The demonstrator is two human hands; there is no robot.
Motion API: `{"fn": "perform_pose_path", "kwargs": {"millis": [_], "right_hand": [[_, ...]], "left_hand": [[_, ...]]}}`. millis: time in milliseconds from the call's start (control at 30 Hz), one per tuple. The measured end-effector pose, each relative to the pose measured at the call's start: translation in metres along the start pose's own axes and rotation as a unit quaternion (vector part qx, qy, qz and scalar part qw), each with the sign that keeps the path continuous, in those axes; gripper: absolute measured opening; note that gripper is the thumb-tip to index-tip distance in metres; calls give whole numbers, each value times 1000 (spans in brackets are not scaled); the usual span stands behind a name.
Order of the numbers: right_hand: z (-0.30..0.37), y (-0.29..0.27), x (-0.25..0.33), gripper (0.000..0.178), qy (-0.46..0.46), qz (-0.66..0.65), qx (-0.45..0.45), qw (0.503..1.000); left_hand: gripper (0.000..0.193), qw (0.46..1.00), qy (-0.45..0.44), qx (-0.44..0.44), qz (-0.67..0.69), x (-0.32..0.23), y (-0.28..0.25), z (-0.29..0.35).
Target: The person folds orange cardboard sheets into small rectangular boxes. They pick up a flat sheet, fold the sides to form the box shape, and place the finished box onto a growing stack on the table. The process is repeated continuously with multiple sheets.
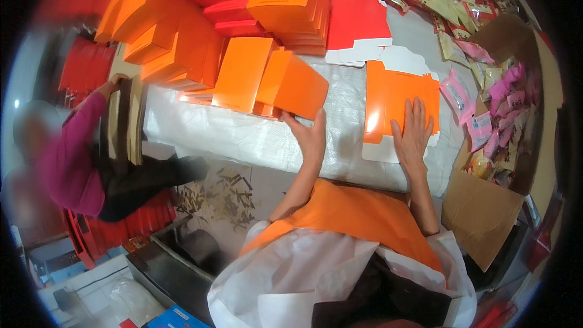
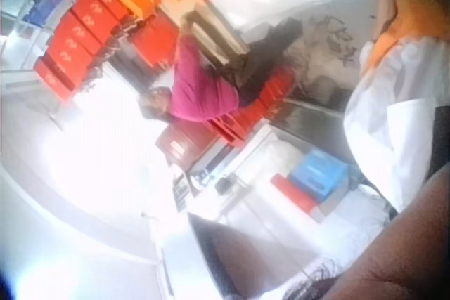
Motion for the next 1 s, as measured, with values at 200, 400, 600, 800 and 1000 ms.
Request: {"fn": "perform_pose_path", "kwargs": {"millis": [200,400,600,800,1000], "right_hand": [[2,5,-5,55,-6,8,0,1000],[5,7,-10,54,-5,11,-17,1000],[5,11,-8,53,-27,12,-23,999],[6,10,-9,52,-16,-9,-28,999],[6,9,-11,56,-23,29,3,999]], "left_hand": [[52,995,56,46,64,-38,-9,1],[39,993,62,-16,101,-120,-81,-38],[39,978,70,-70,185,-95,-122,-86],[42,949,85,-228,200,-101,-100,-95],[36,859,358,-354,-91,-101,-74,-49]]}}
Point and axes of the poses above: each hand's wrist, its own z-axis away from the middle knuckle, its own y-axis out of the palm, x = y × z, the point moved 2 cm from there along -z, towards the middle knuckle, and after that the axes turned 11 degrees about -y, right-handed, at the moved point
